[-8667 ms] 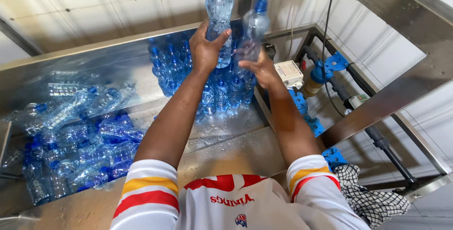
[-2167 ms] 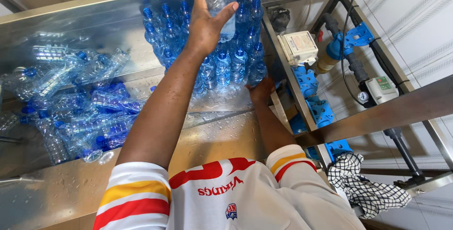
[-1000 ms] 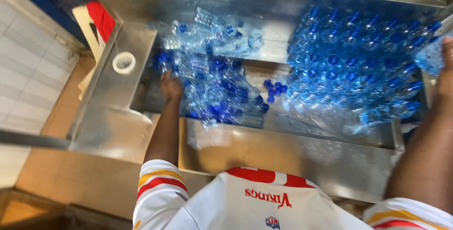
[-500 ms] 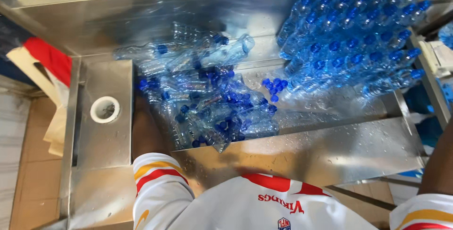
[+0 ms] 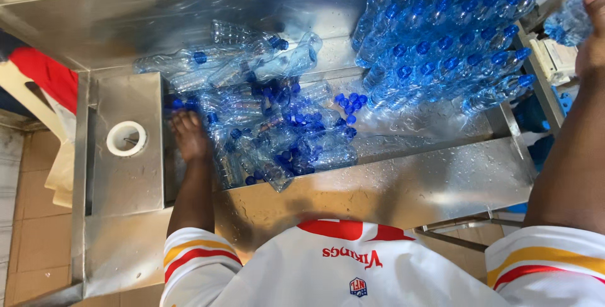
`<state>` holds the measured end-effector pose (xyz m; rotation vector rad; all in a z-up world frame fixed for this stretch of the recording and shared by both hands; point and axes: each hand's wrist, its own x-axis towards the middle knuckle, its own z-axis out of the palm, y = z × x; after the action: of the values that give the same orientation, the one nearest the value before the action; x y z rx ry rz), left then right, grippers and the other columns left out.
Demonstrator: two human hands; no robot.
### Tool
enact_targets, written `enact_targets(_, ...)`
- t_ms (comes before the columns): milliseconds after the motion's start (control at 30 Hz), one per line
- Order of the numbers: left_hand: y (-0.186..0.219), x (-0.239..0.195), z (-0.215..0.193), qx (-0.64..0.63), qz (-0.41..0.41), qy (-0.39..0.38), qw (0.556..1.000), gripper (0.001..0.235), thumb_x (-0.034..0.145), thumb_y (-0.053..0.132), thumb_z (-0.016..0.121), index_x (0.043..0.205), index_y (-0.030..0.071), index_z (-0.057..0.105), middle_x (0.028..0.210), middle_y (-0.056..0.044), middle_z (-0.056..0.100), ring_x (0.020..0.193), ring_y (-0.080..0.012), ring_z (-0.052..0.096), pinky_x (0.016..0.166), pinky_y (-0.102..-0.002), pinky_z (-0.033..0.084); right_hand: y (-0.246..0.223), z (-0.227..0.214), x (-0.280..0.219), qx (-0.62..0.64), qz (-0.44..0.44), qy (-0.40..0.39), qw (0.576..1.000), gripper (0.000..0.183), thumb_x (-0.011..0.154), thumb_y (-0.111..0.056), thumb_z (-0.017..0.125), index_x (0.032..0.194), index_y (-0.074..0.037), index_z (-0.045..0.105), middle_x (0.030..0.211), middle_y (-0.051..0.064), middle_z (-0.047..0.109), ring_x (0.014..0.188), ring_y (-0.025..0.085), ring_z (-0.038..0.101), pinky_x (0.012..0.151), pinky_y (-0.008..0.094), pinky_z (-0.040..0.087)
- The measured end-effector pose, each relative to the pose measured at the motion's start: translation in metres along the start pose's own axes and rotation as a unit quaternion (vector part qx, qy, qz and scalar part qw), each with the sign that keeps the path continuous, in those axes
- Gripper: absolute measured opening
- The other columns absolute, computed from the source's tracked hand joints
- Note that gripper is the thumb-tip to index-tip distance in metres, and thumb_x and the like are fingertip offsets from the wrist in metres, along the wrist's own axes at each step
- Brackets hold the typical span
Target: The person repeatedly picks up empty plastic water bottles from a metal sink, fills them with water from a tap, and places them into a growing stack on the right side of the sink.
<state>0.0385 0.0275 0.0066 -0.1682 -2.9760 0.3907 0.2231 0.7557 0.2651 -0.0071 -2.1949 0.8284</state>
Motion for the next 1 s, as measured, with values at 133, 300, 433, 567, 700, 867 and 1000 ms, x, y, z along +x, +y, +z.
enact_targets(133, 0.003, -0.022, -0.014, 0.001, 0.013, 0.014, 1.000, 0.093, 0.097, 0.011, 0.061, 0.181, 0.008, 0.021, 0.184, -0.027, 0.026, 0.171, -0.0428, 0.021, 0.139, -0.055, 0.018, -0.002, 0.003, -0.001, 0.053, 0.092, 0.006, 0.994, 0.039, 0.139, -0.040, 0.063, 0.152, -0.004, 0.055, 0.150, 0.021, 0.054, 0.143, 0.044, 0.056, 0.120, 0.057, 0.047)
enact_targets(300, 0.012, -0.069, -0.042, -0.145, -0.040, 0.080, 0.985, 0.081, 0.111, 0.045, 0.061, 0.180, 0.014, 0.032, 0.178, -0.012, 0.047, 0.153, -0.0411, 0.051, 0.118, -0.060, 0.042, 0.002, 0.002, 0.012, 0.141, -0.001, 0.084, 0.987, 0.102, 0.131, 0.040, 0.093, 0.178, -0.016, 0.021, 0.180, 0.029, 0.024, 0.167, 0.047, 0.029, 0.141, 0.064, 0.032)
enact_targets(433, 0.037, -0.110, -0.085, -0.186, -0.090, 0.270, 0.940, 0.081, 0.102, 0.043, 0.084, 0.164, 0.001, 0.052, 0.154, -0.021, 0.062, 0.139, -0.0397, 0.060, 0.116, -0.058, 0.045, 0.012, 0.000, 0.007, 0.060, 0.129, 0.097, 0.985, 0.105, 0.131, -0.001, 0.106, 0.175, -0.016, 0.012, 0.181, 0.033, 0.037, 0.166, 0.042, 0.048, 0.136, 0.050, 0.043)
enact_targets(567, 0.084, -0.121, -0.124, -0.624, -0.204, 0.346, 0.670, 0.054, 0.101, 0.015, 0.082, 0.144, 0.002, 0.051, 0.137, -0.019, 0.056, 0.123, -0.0328, 0.061, 0.106, -0.045, 0.054, 0.021, 0.013, 0.016, -0.016, 0.152, 0.102, 0.983, 0.117, 0.112, -0.031, 0.113, 0.174, -0.011, 0.016, 0.177, 0.027, 0.044, 0.160, 0.033, 0.053, 0.129, 0.040, 0.047)
enact_targets(700, 0.171, -0.120, -0.174, -0.982, -0.002, 0.067, 0.176, 0.021, 0.102, 0.009, 0.069, 0.105, 0.028, 0.079, 0.135, -0.023, 0.070, 0.133, -0.0433, 0.069, 0.120, -0.059, 0.058, 0.023, 0.018, 0.020, 0.083, 0.168, 0.081, 0.979, 0.128, 0.100, -0.037, 0.112, 0.175, -0.015, 0.011, 0.176, 0.022, 0.049, 0.157, 0.027, 0.057, 0.129, 0.034, 0.046)
enact_targets(867, 0.307, -0.100, -0.234, -0.986, 0.032, -0.055, 0.151, 0.040, 0.090, -0.001, 0.068, 0.123, 0.020, 0.060, 0.141, -0.025, 0.070, 0.120, -0.0317, 0.070, 0.095, -0.037, 0.049, -0.008, 0.011, 0.020, 0.064, 0.153, 0.050, 0.985, 0.103, 0.083, -0.055, 0.099, 0.159, -0.020, 0.039, 0.137, 0.007, 0.074, 0.115, 0.019, 0.076, 0.095, 0.036, 0.062)
enact_targets(1000, 0.383, -0.094, -0.291, -0.939, 0.142, -0.074, 0.306, 0.105, 0.089, -0.013, 0.075, 0.172, 0.025, 0.025, 0.154, -0.027, 0.054, 0.125, -0.0297, 0.062, 0.101, -0.046, 0.060, -0.031, 0.010, 0.025, 0.190, 0.152, 0.021, 0.970, 0.114, 0.080, -0.041, 0.103, 0.165, -0.018, 0.031, 0.147, 0.016, 0.069, 0.121, 0.028, 0.077, 0.088, 0.040, 0.070)
